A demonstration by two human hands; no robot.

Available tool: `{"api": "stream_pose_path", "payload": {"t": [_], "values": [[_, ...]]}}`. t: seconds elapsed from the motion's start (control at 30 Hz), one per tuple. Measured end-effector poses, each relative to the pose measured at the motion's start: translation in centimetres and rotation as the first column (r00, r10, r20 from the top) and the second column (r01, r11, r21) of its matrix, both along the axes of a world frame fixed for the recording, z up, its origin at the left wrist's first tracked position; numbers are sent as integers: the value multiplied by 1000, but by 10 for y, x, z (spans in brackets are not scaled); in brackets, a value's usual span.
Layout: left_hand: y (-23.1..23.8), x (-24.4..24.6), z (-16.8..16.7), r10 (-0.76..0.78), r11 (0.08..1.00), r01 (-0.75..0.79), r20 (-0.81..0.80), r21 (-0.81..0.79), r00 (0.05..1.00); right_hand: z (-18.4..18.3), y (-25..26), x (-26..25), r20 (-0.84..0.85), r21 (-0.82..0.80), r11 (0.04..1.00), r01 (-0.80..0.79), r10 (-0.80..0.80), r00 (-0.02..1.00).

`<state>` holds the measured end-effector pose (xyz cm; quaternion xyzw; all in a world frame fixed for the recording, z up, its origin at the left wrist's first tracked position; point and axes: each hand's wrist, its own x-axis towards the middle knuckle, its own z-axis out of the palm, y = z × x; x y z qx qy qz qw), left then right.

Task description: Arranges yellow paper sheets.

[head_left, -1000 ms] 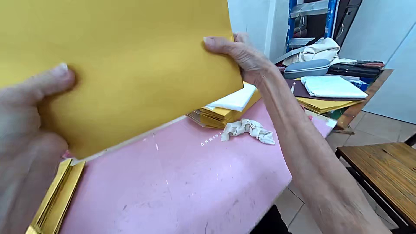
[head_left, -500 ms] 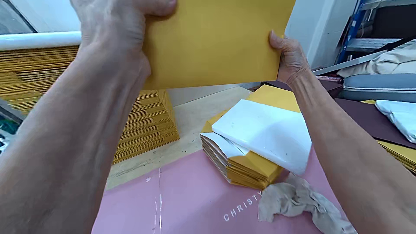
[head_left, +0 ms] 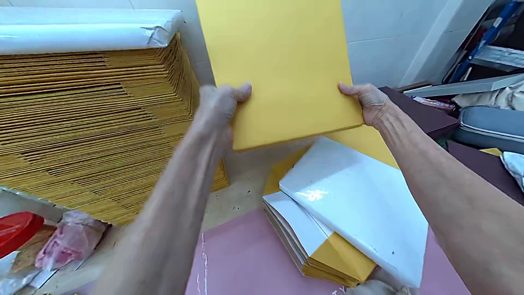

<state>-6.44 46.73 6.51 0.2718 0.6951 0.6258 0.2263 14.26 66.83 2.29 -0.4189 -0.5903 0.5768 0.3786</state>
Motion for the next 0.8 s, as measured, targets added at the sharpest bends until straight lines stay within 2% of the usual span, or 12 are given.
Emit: {"api": "stream_pose_path", "payload": {"t": [0.1,0.2,0.3,0.4,0.53,0.63,0.7,0.77,0.8], "values": [[16,-10,-42,13,995,12,242,-99,970,-2,19,-7,241,-83,996,23,-2,971],[28,-17,-84,83,984,-6,435,-176,897,-4,29,-23,419,-162,985,60,14,908],[37,-24,-114,142,971,-18,513,-239,847,-19,40,-37,485,-209,975,79,33,874],[42,-35,-130,172,966,-35,540,-255,824,-36,50,-49,512,-239,969,68,67,856],[31,-44,-142,190,977,-83,624,-197,758,-40,51,-76,513,-255,965,67,76,855],[15,-40,-150,198,979,-167,749,-118,632,-50,49,-89,515,-281,957,72,87,853],[-2,-27,-157,128,970,-241,826,9,549,-61,50,-95,500,-301,952,59,105,859],[-16,-1,-169,103,964,-261,833,51,544,-68,53,-99,496,-316,948,42,127,859],[-23,12,-177,69,972,-220,805,78,589,-70,54,-101,494,-316,948,39,130,860]]}}
